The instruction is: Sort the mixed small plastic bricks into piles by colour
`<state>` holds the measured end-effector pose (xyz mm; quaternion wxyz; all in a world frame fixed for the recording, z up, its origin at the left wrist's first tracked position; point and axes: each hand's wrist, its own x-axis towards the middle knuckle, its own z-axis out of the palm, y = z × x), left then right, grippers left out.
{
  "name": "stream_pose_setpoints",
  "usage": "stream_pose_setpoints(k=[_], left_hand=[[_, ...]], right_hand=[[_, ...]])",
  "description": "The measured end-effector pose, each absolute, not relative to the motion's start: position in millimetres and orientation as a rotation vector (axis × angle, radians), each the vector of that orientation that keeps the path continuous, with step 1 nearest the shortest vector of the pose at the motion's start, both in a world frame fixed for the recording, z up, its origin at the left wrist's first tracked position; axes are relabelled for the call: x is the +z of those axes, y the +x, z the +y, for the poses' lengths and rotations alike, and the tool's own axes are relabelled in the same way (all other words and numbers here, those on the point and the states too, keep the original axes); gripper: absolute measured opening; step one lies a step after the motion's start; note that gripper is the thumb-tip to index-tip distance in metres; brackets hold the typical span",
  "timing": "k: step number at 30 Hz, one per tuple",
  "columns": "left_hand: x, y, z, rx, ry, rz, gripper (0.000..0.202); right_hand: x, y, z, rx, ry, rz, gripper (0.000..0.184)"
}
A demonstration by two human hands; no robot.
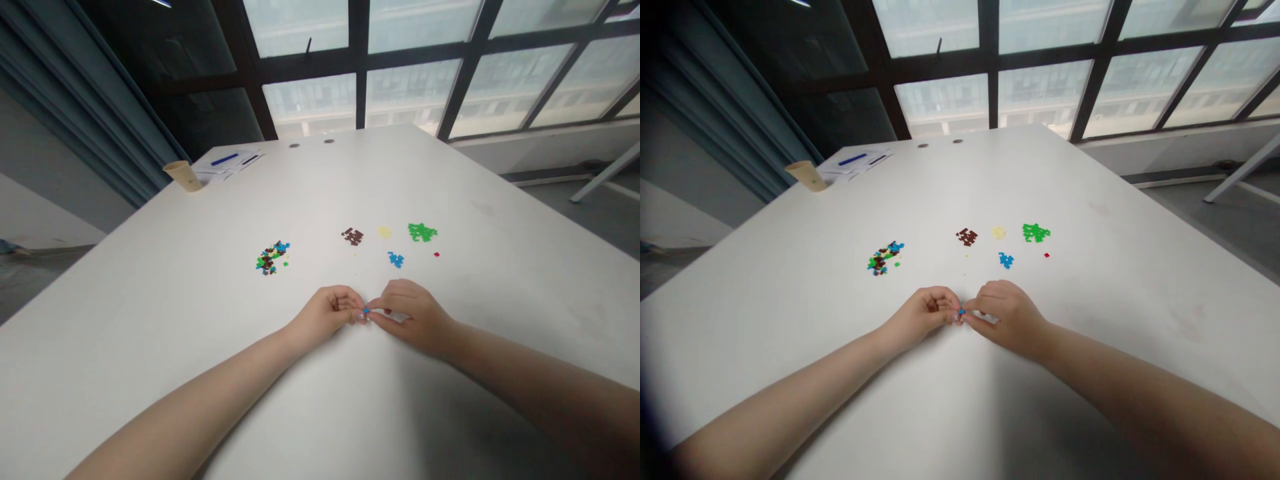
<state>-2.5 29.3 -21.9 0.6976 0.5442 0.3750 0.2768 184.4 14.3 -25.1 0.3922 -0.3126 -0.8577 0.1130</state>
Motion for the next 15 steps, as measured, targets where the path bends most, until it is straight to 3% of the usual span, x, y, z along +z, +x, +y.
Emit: stream_pose_setpoints(k=[7, 15], left_hand=[[-20, -3, 28, 0.646, 1.414, 0.902, 0.012], [-24, -4, 29, 0.599, 1.474, 0.904, 0.016]], right_hand=[[-24, 191, 23, 0.230, -0.955, -2.177, 0.007], [-33, 235, 71, 0.090, -1.679, -1.838, 0.016]])
